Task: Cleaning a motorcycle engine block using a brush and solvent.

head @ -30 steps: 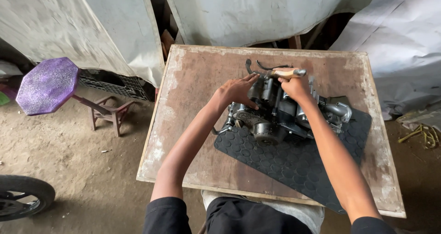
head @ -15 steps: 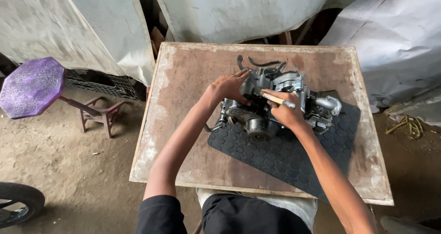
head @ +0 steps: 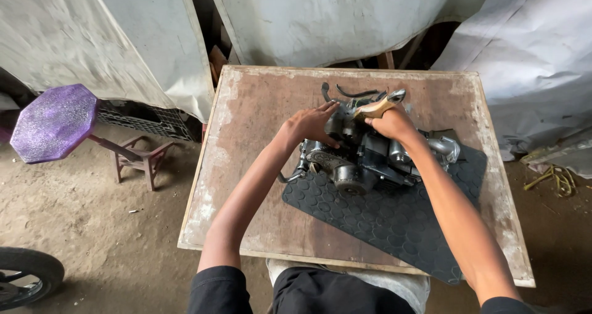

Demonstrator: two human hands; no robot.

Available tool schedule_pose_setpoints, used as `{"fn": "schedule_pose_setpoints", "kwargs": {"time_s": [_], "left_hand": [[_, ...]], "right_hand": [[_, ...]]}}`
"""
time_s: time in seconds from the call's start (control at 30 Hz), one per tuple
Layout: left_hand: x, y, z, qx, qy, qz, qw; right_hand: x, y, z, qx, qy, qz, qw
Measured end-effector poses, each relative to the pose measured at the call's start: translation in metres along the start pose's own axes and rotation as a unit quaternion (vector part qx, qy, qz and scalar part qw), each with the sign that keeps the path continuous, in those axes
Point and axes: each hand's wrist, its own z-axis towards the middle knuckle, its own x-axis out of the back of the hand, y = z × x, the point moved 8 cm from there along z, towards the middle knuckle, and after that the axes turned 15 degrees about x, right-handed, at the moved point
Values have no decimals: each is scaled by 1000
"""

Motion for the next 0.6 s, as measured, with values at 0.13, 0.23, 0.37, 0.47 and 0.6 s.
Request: {"fn": "schedule_pose_setpoints", "kwargs": {"time_s": [0.13,0.23,0.37,0.47,0.6], "left_hand": [[4,-1,-3,-6,5,-12,1000],[2,-1,-2,-11,10,-14,1000],[-1,-2,4,-11,18,-16,1000],[0,-1,1,-11,17,-19,1000],[-2,-3,4,-5,10,-16,1000]], "right_hand": [[-19,56,44,-10,16,-18,1000],[-21,59,48,-29,12,-36,999],[-23,63,51,-20,74,-27,997],[-25,53,51,32,171,-11,985],[-33,55,36,121,280,58,951]]}}
